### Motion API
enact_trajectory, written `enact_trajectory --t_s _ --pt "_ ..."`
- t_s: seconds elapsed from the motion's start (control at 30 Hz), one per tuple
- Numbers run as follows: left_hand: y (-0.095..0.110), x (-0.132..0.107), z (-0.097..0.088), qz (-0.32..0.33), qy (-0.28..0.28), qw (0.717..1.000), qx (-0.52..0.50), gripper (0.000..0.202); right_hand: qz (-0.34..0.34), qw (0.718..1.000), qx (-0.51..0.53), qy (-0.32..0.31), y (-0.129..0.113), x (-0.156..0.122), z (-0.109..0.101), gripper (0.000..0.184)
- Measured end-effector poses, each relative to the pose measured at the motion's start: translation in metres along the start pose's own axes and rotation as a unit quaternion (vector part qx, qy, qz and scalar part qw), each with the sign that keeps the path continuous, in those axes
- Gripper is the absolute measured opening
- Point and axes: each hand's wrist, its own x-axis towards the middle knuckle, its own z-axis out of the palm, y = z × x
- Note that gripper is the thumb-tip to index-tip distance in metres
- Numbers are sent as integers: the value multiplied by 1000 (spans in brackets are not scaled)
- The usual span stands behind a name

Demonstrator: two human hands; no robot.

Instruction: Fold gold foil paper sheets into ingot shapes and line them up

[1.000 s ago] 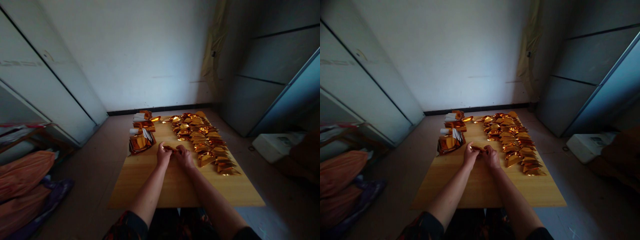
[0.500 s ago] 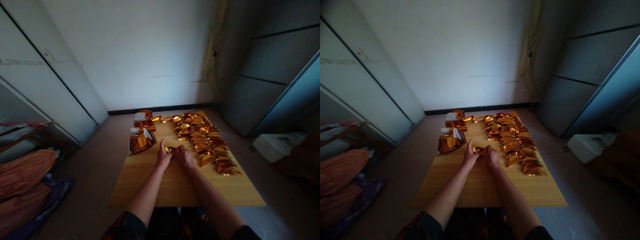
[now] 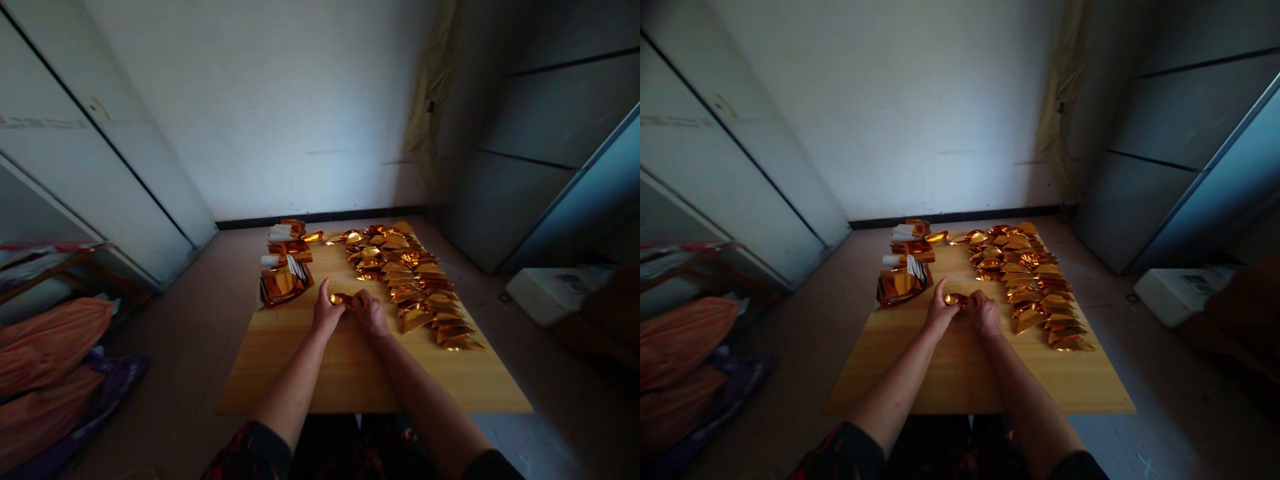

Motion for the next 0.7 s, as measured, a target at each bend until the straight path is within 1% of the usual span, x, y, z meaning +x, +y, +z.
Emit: enact_trajectory --t_s 0.2,0.4,0.5,0.57,0.6,0.7 --pt "1 0 -7 -67 -29 995 -75 83 0 1000 29 10 0 -1 -1 17" --pt "6 -3 -12 -67 -44 992 -102 83 -2 1000 26 17 2 0 2 17" --pt "7 -2 -14 -73 -36 992 -95 77 -12 999 38 27 4 0 3 19" --pt "5 1 -17 -62 -28 995 -69 65 -14 999 40 32 4 0 3 19" --pt "4 2 -18 -46 -24 998 -43 58 -13 999 35 32 3 -1 2 19" --pt "-2 9 -25 40 4 997 68 36 -9 1000 7 27 1 -1 1 17"
